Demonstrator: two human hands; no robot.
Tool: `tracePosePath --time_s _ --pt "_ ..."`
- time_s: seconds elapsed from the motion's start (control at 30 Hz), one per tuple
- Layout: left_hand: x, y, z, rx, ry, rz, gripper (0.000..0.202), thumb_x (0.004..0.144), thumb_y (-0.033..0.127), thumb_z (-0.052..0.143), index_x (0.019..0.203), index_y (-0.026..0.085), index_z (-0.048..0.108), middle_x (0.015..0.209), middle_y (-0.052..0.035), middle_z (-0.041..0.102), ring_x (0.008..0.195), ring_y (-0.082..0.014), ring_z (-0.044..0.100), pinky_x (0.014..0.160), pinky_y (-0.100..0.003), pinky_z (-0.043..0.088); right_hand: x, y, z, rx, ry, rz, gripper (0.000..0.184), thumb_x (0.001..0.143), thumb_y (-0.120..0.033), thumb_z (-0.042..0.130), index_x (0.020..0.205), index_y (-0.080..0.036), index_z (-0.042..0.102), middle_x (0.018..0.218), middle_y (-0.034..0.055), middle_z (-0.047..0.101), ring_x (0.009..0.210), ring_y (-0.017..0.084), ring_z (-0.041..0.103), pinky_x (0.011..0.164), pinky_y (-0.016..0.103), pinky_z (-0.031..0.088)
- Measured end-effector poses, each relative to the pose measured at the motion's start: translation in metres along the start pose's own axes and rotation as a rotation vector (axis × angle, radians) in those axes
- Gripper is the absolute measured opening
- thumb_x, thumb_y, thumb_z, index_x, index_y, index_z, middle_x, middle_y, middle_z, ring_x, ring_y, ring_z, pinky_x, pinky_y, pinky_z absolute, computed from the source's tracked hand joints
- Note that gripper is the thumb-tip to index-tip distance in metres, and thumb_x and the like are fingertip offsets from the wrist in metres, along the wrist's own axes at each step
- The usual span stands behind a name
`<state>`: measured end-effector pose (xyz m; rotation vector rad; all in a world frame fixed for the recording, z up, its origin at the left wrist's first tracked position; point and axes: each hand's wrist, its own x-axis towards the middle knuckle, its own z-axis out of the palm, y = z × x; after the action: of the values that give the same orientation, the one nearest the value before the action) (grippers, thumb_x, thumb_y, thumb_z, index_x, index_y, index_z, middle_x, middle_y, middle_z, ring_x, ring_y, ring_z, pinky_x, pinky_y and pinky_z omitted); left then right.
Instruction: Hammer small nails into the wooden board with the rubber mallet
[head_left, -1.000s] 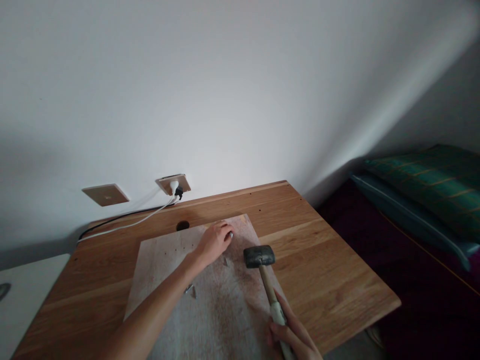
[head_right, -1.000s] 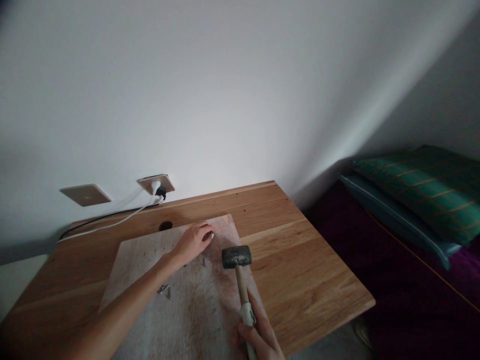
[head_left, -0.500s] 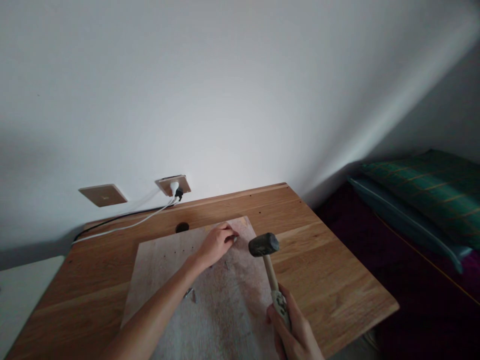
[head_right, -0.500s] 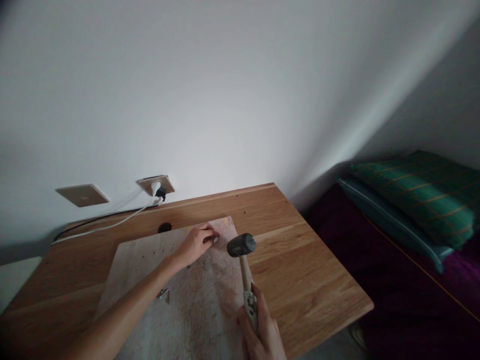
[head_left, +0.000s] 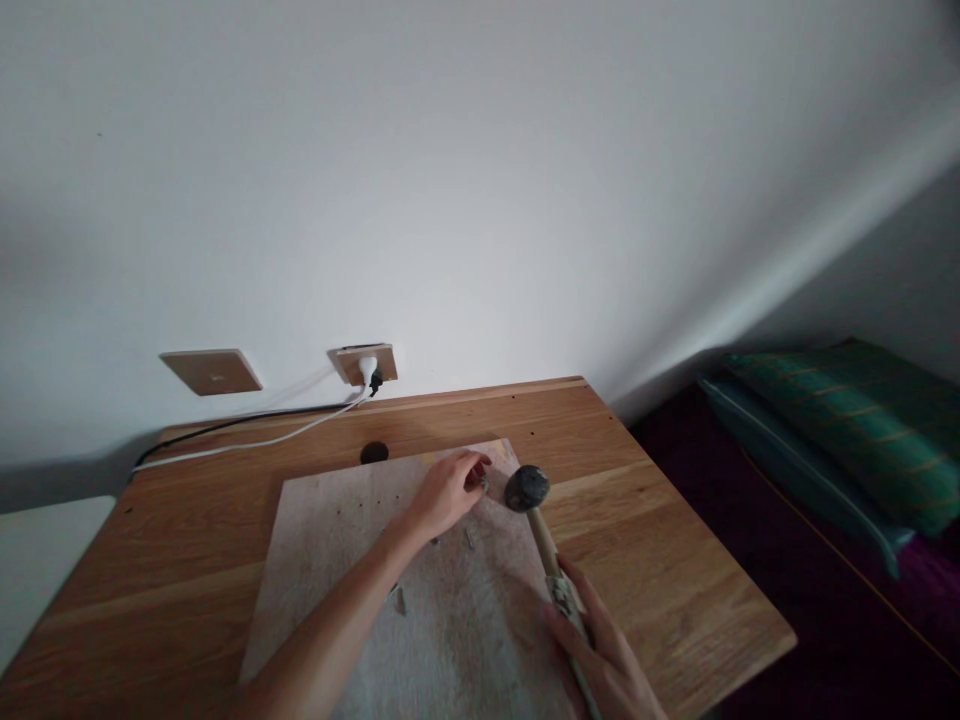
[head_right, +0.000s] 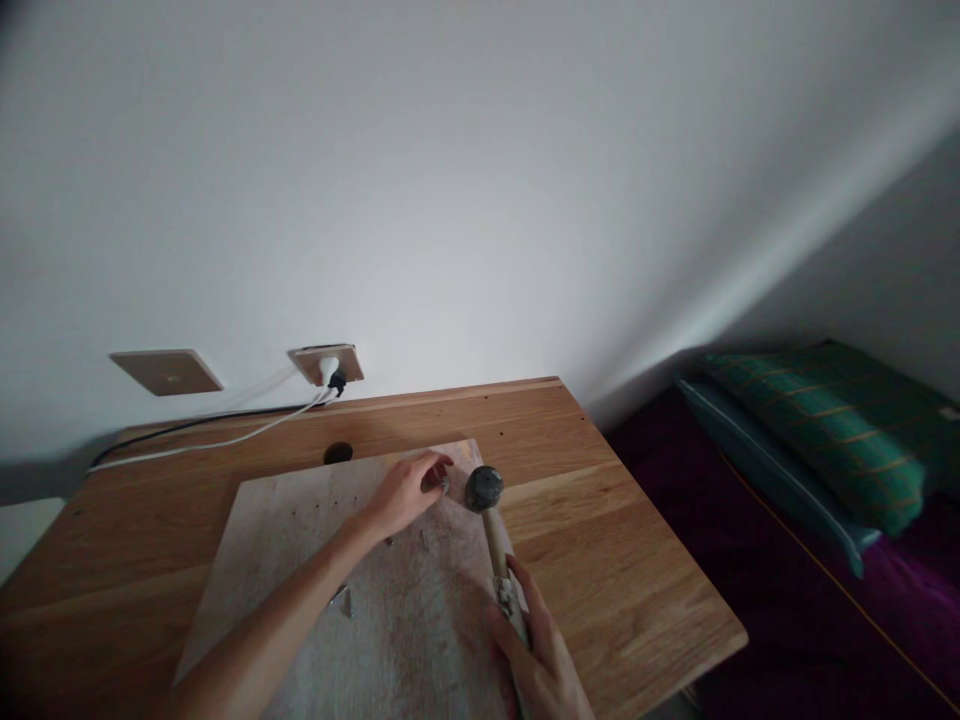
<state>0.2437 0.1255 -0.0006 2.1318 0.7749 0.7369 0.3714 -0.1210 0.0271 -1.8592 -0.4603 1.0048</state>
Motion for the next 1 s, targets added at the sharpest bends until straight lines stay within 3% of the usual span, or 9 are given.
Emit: tracePosePath --time_s 0.13,0.3,0.47,0.63,0.8,0.9,1.0 --pt "0.000 -0.002 0.001 -0.015 0.001 -0.026 0.040 0.082 0.000 0.064 0.116 0.019 0.074 0.100 -0.0059 0.081 0.092 -0.0221 0.076 0.087 -0.032 0.058 -0.004 -0.012 0.006 0.062 0.048 0.050 0.104 0.070 -0.078 0.084 0.153 -0.023 0.054 0.079 -0.0029 0.070 0.043 0.006 0.046 0.037 0.016 0.034" --pt "-0.001 -0.005 0.005 -0.014 0.007 -0.043 0.041 0.082 0.002 0.068 0.119 0.020 0.074 0.094 -0.0039 0.082 0.084 -0.0201 0.076 0.084 -0.031 0.059 -0.007 -0.033 0.017 -0.038 -0.101 -0.035 0.112 0.075 -0.089 0.070 0.153 -0.013 0.045 0.050 -0.0136 0.047 0.038 0.008 0.038 0.035 0.017 0.027" --pt "-0.001 -0.005 0.005 0.015 0.008 -0.052 0.044 0.084 0.003 0.069 0.123 0.022 0.073 0.097 -0.0050 0.082 0.089 -0.0222 0.077 0.088 -0.033 0.059 -0.012 -0.039 0.031 -0.063 -0.088 -0.100 0.092 0.085 -0.081 0.068 0.146 -0.015 0.053 0.052 -0.0119 0.048 0.038 0.007 0.033 0.036 0.016 0.024" --pt "-0.003 -0.004 0.003 -0.029 0.009 -0.033 0.053 0.081 0.000 0.070 0.128 0.023 0.070 0.101 -0.0049 0.081 0.091 -0.0220 0.076 0.088 -0.032 0.059 -0.011 -0.033 0.044 -0.055 -0.052 -0.079 0.096 0.081 -0.083 0.070 0.146 -0.014 0.053 0.053 -0.0115 0.049 0.037 0.006 0.033 0.035 0.015 0.022" --pt "-0.002 -0.005 0.004 -0.001 0.022 -0.017 0.052 0.081 -0.001 0.070 0.127 0.023 0.070 0.099 -0.0041 0.080 0.091 -0.0214 0.075 0.089 -0.033 0.058 -0.005 -0.033 0.043 -0.058 -0.085 -0.067 0.098 0.077 -0.088 0.069 0.141 -0.015 0.055 0.054 -0.0109 0.052 0.036 0.007 0.036 0.032 0.015 0.026" --pt "-0.001 -0.005 0.005 0.002 0.005 -0.024 0.050 0.081 -0.001 0.069 0.126 0.022 0.071 0.097 -0.0043 0.081 0.088 -0.0215 0.076 0.086 -0.032 0.058 -0.003 -0.034 0.041 -0.089 -0.129 -0.095 0.097 0.080 -0.086 0.067 0.141 -0.013 0.054 0.050 -0.0123 0.047 0.035 0.007 0.035 0.032 0.015 0.026" --pt "-0.001 -0.005 0.005 -0.004 0.002 -0.012 0.051 0.080 -0.001 0.069 0.126 0.021 0.071 0.098 -0.0053 0.082 0.088 -0.0225 0.077 0.086 -0.033 0.059 -0.003 -0.032 0.041 -0.090 -0.084 -0.105 0.095 0.083 -0.084 0.066 0.144 -0.012 0.053 0.049 -0.0123 0.047 0.035 0.006 0.031 0.033 0.014 0.022"
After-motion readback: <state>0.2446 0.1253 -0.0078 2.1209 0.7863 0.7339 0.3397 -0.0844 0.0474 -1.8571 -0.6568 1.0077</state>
